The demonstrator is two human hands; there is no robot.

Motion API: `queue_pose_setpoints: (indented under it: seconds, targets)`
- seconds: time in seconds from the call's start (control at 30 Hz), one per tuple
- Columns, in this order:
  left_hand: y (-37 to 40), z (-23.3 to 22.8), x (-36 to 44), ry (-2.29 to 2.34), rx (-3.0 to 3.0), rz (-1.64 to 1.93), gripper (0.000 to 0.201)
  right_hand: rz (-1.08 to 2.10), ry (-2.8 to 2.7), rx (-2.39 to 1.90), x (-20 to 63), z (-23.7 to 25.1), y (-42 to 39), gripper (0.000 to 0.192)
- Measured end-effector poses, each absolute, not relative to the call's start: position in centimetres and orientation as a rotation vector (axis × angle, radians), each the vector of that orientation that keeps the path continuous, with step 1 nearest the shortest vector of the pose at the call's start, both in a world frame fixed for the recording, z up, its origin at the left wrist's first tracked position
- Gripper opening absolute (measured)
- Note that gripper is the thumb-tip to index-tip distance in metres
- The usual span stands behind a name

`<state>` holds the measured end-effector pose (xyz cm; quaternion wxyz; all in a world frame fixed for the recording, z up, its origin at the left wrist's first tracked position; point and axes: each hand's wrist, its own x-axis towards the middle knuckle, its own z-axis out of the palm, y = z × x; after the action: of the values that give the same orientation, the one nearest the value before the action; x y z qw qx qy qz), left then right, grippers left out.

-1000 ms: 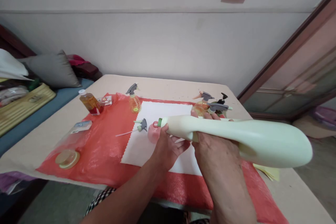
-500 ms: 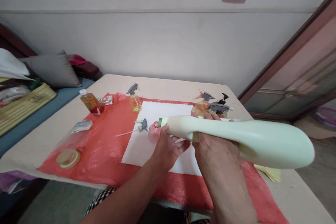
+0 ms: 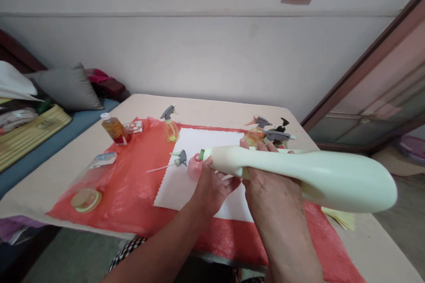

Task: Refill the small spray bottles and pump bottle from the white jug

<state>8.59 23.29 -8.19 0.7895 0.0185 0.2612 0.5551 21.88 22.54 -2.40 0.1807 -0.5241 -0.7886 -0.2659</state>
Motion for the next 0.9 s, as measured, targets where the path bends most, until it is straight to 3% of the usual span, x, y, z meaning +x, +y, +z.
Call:
queue_pose_setpoints:
  seconds: [0.37,0.63,0.9]
  targets:
    - [23.3,-8.24,8.59,0.565,0.046,1.193,0.051,-0.713,-2.26,-1.468,22.35,-2.64,22.59,0.068]
    - [23.21,-8.17,8.54,0.545,0.054,1.191,0.052,-0.809,-2.276,-1.496,22.07,-2.35,22.42,0.059]
    - [23.18,-7.99,8.58,0.558,0.045,1.191,0.05,-0.765,-2.207,-1.45,22.09,-2.91,22.69,0.065]
